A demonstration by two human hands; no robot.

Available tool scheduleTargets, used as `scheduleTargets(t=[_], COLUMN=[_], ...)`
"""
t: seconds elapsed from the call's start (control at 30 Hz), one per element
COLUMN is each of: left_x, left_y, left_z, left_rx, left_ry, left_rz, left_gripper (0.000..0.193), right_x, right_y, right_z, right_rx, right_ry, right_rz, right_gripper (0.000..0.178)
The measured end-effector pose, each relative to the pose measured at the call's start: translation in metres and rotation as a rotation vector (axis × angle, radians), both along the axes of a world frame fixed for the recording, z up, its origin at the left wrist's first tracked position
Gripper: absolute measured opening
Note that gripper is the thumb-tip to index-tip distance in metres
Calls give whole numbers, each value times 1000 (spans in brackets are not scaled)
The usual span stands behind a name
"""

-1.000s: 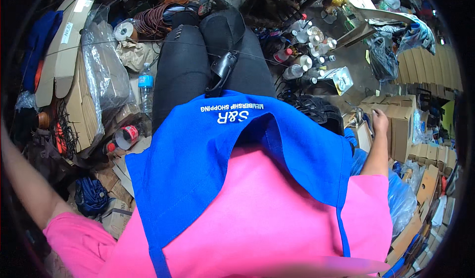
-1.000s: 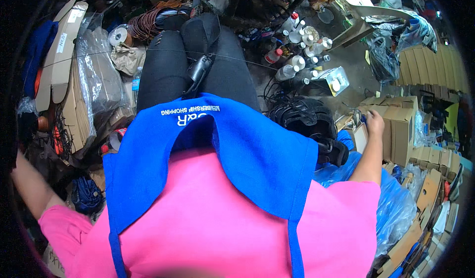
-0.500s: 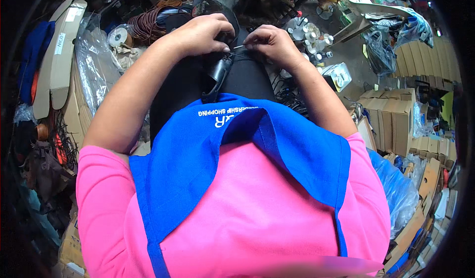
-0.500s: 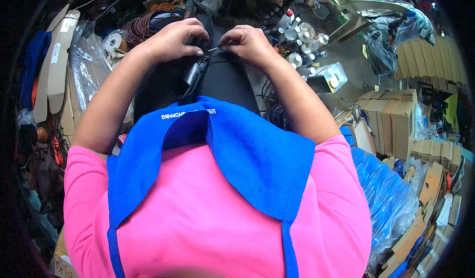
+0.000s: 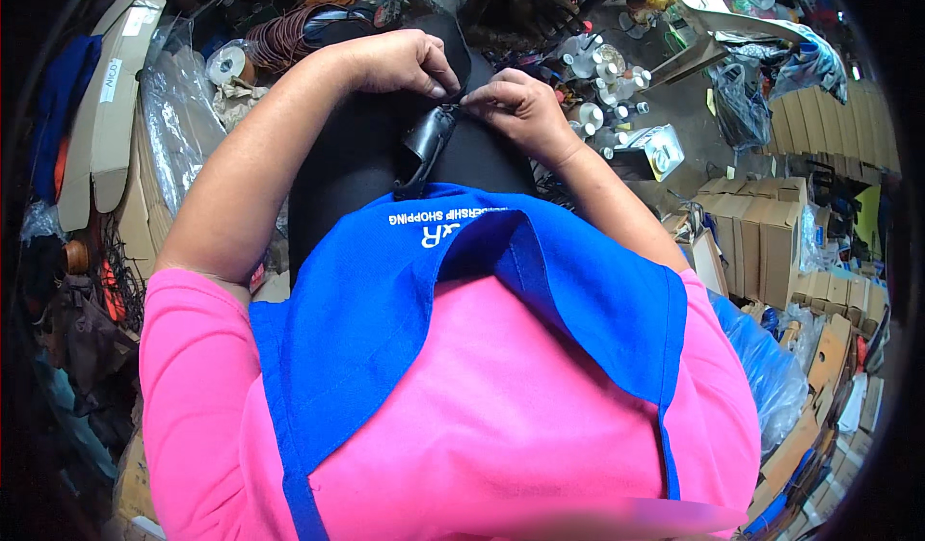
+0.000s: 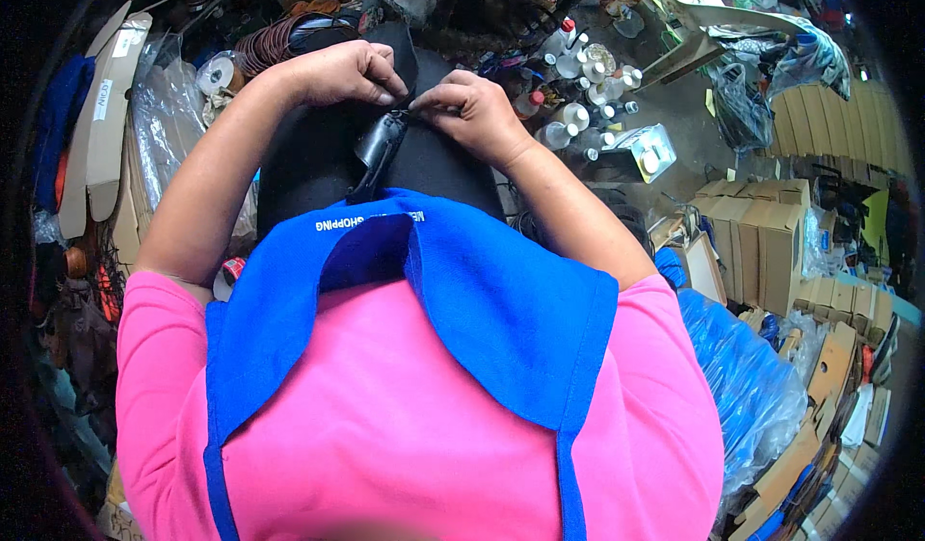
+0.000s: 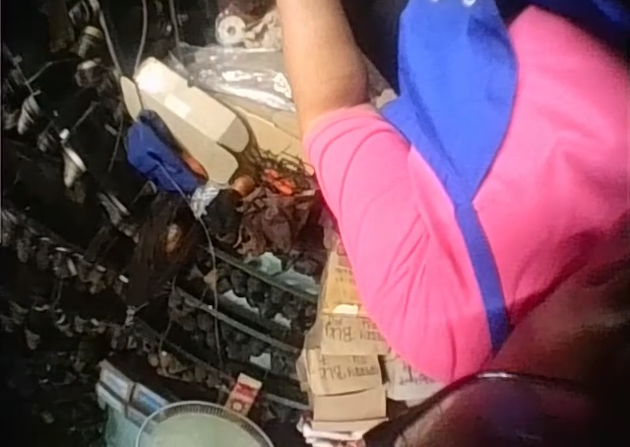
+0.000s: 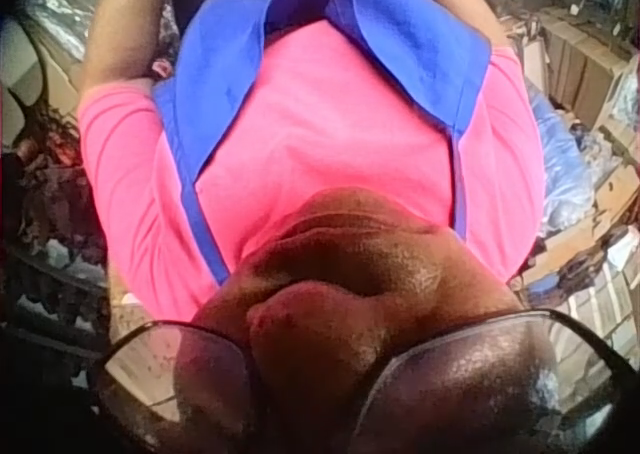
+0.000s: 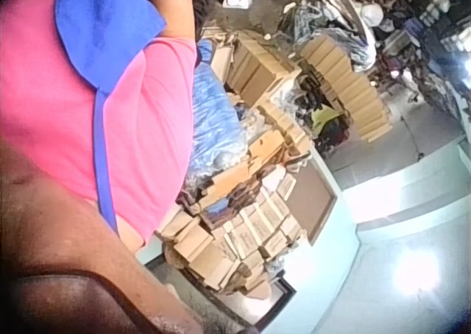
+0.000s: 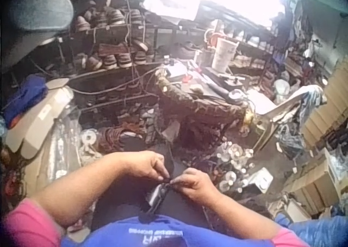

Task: Stitching or lacing a black leather shoe component by hand.

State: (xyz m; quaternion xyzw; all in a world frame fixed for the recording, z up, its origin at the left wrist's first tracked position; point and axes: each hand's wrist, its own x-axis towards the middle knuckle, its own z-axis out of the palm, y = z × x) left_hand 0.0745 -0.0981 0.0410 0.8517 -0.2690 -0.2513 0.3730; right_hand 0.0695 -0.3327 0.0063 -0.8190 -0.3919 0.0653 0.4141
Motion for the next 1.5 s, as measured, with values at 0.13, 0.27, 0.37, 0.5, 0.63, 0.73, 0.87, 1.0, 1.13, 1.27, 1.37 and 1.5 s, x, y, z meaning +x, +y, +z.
scheduleTargets(t=[0.13, 0.27, 0.37, 0.5, 0.63, 0.73, 0.87, 1.0, 1.13, 1.27, 1.37, 1.5], left_x=[1, -1, -6, -5, -8, -14, -49, -78, -79, -63, -59, -59], left_y=[-1, -4, -1, -8, -7, 3, 0, 19, 52, 88, 78, 50], left_z=[1, 9, 8, -1, -9, -19, -5, -8, -10, -23, -24, -27], left_rx=[44, 103, 137, 127, 34, -4, 44, 160, 197, -222, -882, -1563], left_ry=[48, 99, -81, -256, -291, -583, -695, -352, -585, -373, 183, 473], left_rz=[-48, -38, -126, -8, 63, 160, 496, 348, 477, 954, 1047, 731], left_gripper=[28, 30, 30, 29, 26, 35, 50, 40, 27, 15, 32, 43], right_x=[-6, -17, -26, -25, -18, -10, 10, 5, 2, 19, 21, 3], right_y=[-1, 5, 22, 40, 41, 43, 14, -5, -9, -13, -8, 3], right_z=[5, 23, 45, 60, 36, 37, 10, 3, 4, -23, -24, -5], right_rx=[-69, -248, -484, -741, -626, -480, -171, -93, -163, 63, 165, -27], right_ry=[-142, -389, -496, -613, -468, -201, 290, 224, -8, -182, 18, -21], right_rz=[15, 83, 111, 170, 104, 34, -141, -78, -56, -474, -566, -22], right_gripper=[24, 26, 16, 13, 11, 15, 24, 26, 21, 17, 19, 28])
